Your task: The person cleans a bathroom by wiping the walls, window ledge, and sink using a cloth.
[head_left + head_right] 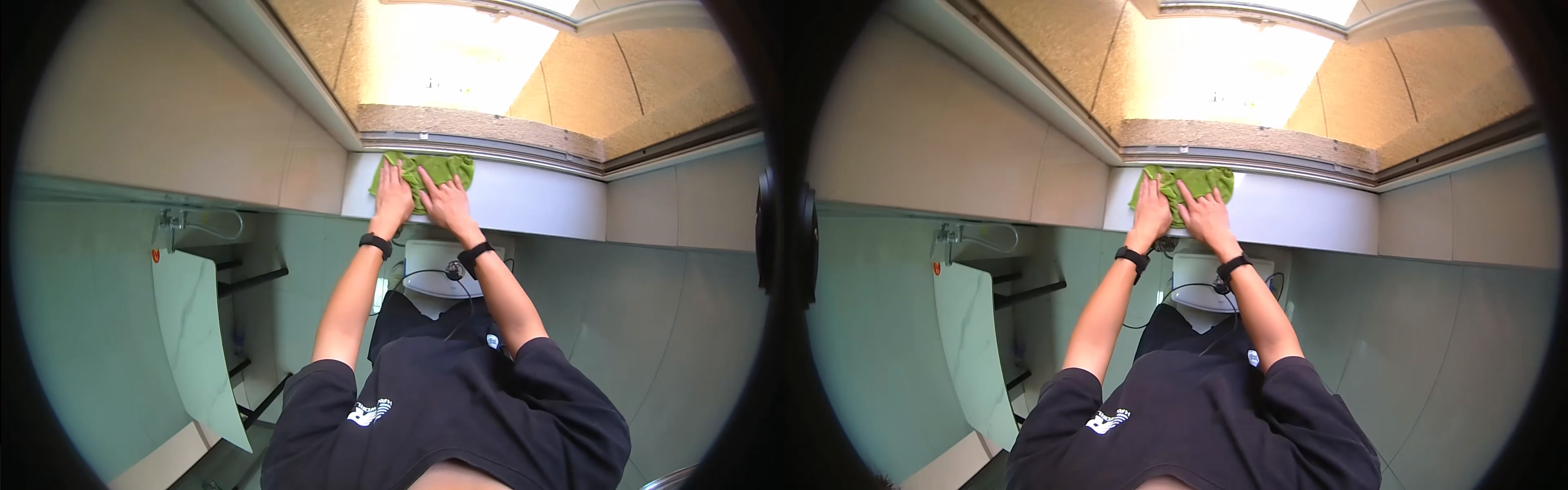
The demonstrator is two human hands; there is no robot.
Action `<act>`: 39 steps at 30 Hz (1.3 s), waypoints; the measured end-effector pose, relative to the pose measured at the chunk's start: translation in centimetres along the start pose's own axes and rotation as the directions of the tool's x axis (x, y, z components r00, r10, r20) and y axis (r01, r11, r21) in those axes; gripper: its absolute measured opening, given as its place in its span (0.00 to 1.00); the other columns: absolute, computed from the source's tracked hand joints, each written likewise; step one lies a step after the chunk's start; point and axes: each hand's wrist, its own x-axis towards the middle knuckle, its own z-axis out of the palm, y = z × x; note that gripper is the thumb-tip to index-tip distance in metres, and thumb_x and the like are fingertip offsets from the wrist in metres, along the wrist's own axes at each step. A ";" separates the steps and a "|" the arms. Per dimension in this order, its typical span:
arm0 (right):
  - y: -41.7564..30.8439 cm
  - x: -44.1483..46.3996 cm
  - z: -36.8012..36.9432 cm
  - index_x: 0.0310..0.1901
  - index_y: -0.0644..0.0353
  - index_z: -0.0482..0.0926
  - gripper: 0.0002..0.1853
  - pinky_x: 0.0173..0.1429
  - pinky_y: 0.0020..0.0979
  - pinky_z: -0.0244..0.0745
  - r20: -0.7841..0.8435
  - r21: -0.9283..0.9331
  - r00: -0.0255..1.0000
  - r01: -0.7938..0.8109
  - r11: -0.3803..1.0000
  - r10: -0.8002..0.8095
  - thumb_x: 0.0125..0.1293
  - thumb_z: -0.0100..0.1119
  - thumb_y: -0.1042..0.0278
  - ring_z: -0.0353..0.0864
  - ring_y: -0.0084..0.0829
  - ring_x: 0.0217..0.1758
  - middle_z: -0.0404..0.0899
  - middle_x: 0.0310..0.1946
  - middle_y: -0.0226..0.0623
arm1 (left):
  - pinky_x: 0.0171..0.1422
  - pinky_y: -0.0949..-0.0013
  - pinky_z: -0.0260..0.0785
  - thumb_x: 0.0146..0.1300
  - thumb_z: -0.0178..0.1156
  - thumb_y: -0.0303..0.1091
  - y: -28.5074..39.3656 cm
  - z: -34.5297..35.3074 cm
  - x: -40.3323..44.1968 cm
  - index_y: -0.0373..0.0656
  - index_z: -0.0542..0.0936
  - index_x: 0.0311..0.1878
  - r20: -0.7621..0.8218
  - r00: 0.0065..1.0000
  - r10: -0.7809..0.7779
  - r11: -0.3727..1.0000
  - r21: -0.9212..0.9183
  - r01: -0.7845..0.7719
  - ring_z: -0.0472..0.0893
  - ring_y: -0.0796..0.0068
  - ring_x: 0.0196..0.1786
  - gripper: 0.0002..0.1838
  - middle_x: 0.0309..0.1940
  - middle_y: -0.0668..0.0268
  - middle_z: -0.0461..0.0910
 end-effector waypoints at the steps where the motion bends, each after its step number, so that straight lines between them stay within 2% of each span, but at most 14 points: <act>1: 2.1 -1.1 -0.6 0.79 0.40 0.58 0.34 0.73 0.52 0.64 -0.019 -0.006 0.999 -0.050 0.999 0.050 0.73 0.51 0.49 0.83 0.46 0.43 0.84 0.29 0.45 | 0.84 0.45 0.46 0.65 0.51 0.31 1.9 1.0 0.4 0.19 0.60 0.71 -0.026 0.999 0.031 0.998 -0.049 -0.033 0.56 0.36 0.78 0.35 0.71 0.31 0.61; 5: 11.7 -6.2 -4.0 0.80 0.38 0.55 0.35 0.74 0.53 0.61 -0.026 -0.039 0.970 -0.241 0.970 0.240 0.74 0.50 0.50 0.83 0.48 0.45 0.85 0.32 0.47 | 0.85 0.46 0.44 0.64 0.49 0.30 12.1 3.9 2.2 0.20 0.64 0.70 -0.059 0.978 0.201 0.963 -0.169 -0.208 0.55 0.39 0.79 0.33 0.71 0.33 0.63; 8: 18.9 -10.5 -6.3 0.81 0.37 0.52 0.37 0.76 0.56 0.59 -0.011 -0.070 0.922 -0.386 0.920 0.386 0.72 0.52 0.55 0.82 0.50 0.53 0.86 0.42 0.52 | 0.86 0.49 0.41 0.62 0.49 0.29 21.0 4.9 3.8 0.22 0.66 0.69 0.127 0.933 0.337 0.934 -0.167 -0.315 0.53 0.43 0.81 0.32 0.72 0.36 0.63; 10: 24.2 -13.6 -7.5 0.80 0.43 0.53 0.38 0.77 0.54 0.58 -0.069 -0.078 0.897 -0.441 0.894 0.437 0.70 0.52 0.59 0.73 0.50 0.68 0.75 0.65 0.54 | 0.86 0.49 0.42 0.60 0.52 0.29 26.3 6.0 4.3 0.22 0.68 0.67 0.039 0.902 0.430 0.882 -0.232 -0.410 0.53 0.43 0.81 0.32 0.71 0.37 0.64; 12: 29.3 -17.3 -8.6 0.80 0.49 0.54 0.39 0.77 0.52 0.58 -0.121 -0.115 0.886 -0.461 0.880 0.448 0.68 0.53 0.61 0.66 0.51 0.74 0.69 0.70 0.54 | 0.85 0.49 0.44 0.59 0.53 0.30 31.1 7.2 4.7 0.22 0.69 0.65 -0.014 0.852 0.524 0.820 -0.265 -0.508 0.54 0.43 0.81 0.31 0.70 0.38 0.66; 14: 31.5 -20.6 -10.4 0.78 0.53 0.57 0.36 0.74 0.50 0.62 -0.245 -0.090 0.871 -0.457 0.885 0.425 0.69 0.51 0.69 0.68 0.54 0.72 0.68 0.70 0.55 | 0.85 0.49 0.44 0.59 0.53 0.31 35.5 8.3 4.5 0.23 0.70 0.65 -0.047 0.824 0.565 0.781 -0.290 -0.553 0.55 0.43 0.80 0.30 0.69 0.39 0.67; 18: 31.0 -23.2 -10.3 0.78 0.55 0.58 0.38 0.74 0.50 0.61 -0.167 0.081 0.850 -0.493 0.866 0.499 0.65 0.54 0.75 0.67 0.59 0.70 0.68 0.69 0.55 | 0.84 0.49 0.47 0.56 0.55 0.31 38.8 9.0 3.1 0.24 0.70 0.66 -0.080 0.812 0.578 0.775 -0.259 -0.577 0.56 0.43 0.80 0.33 0.68 0.39 0.68; 25: 24.0 -24.0 -7.9 0.80 0.58 0.51 0.45 0.81 0.55 0.47 -0.180 -0.046 0.885 -0.444 0.895 0.429 0.59 0.54 0.74 0.57 0.55 0.79 0.63 0.73 0.58 | 0.83 0.53 0.50 0.61 0.53 0.30 30.5 6.8 1.0 0.28 0.66 0.71 -0.094 0.758 0.646 0.720 -0.256 -0.645 0.58 0.49 0.80 0.33 0.70 0.43 0.67; 28: 19.6 -21.9 -6.0 0.80 0.58 0.49 0.47 0.79 0.55 0.51 -0.129 -0.116 0.942 -0.326 0.938 0.311 0.58 0.54 0.70 0.64 0.54 0.75 0.69 0.69 0.58 | 0.84 0.53 0.48 0.58 0.55 0.27 25.0 4.9 -0.1 0.29 0.63 0.73 -0.044 0.788 0.614 0.757 -0.249 -0.604 0.56 0.51 0.81 0.37 0.73 0.43 0.65; 30: 15.9 -19.1 -5.4 0.81 0.59 0.49 0.47 0.76 0.55 0.57 0.188 -0.105 0.911 -0.352 0.930 0.367 0.58 0.54 0.65 0.74 0.54 0.65 0.77 0.61 0.58 | 0.84 0.53 0.47 0.55 0.56 0.27 20.8 3.7 -1.0 0.29 0.62 0.74 0.004 0.815 0.580 0.796 -0.213 -0.566 0.55 0.51 0.82 0.39 0.73 0.43 0.65; 31: 14.2 -17.8 -3.9 0.81 0.59 0.48 0.48 0.73 0.56 0.61 -0.072 -0.172 0.982 -0.182 0.968 0.172 0.59 0.55 0.63 0.80 0.52 0.52 0.84 0.47 0.54 | 0.85 0.53 0.46 0.54 0.56 0.27 18.7 3.0 -1.5 0.30 0.61 0.75 0.035 0.835 0.549 0.824 -0.194 -0.533 0.55 0.50 0.82 0.41 0.73 0.43 0.64; 32: 12.9 -16.7 -2.7 0.81 0.58 0.49 0.46 0.72 0.56 0.61 0.109 -0.156 0.973 -0.187 0.970 0.205 0.61 0.55 0.62 0.82 0.51 0.48 0.85 0.37 0.51 | 0.85 0.54 0.46 0.58 0.56 0.28 16.4 2.2 -2.0 0.30 0.60 0.75 0.096 0.855 0.509 0.855 -0.171 -0.490 0.55 0.49 0.81 0.40 0.73 0.42 0.63; 37: 3.7 -8.5 -2.7 0.80 0.54 0.52 0.40 0.68 0.55 0.66 0.178 -0.061 0.980 0.105 0.993 -0.093 0.69 0.53 0.56 0.83 0.51 0.45 0.85 0.33 0.49 | 0.84 0.54 0.48 0.67 0.61 0.39 4.9 -1.4 -6.2 0.29 0.55 0.77 0.187 0.973 0.137 0.989 -0.076 -0.125 0.57 0.46 0.80 0.42 0.74 0.40 0.62; 39: 0.6 -6.0 -1.3 0.80 0.55 0.51 0.40 0.67 0.55 0.66 0.155 -0.012 0.967 0.205 0.979 -0.201 0.71 0.53 0.54 0.83 0.53 0.43 0.84 0.32 0.50 | 0.84 0.53 0.49 0.65 0.60 0.35 0.4 -2.1 -8.5 0.27 0.55 0.76 0.113 0.993 -0.031 0.998 -0.047 0.036 0.59 0.44 0.78 0.41 0.72 0.39 0.63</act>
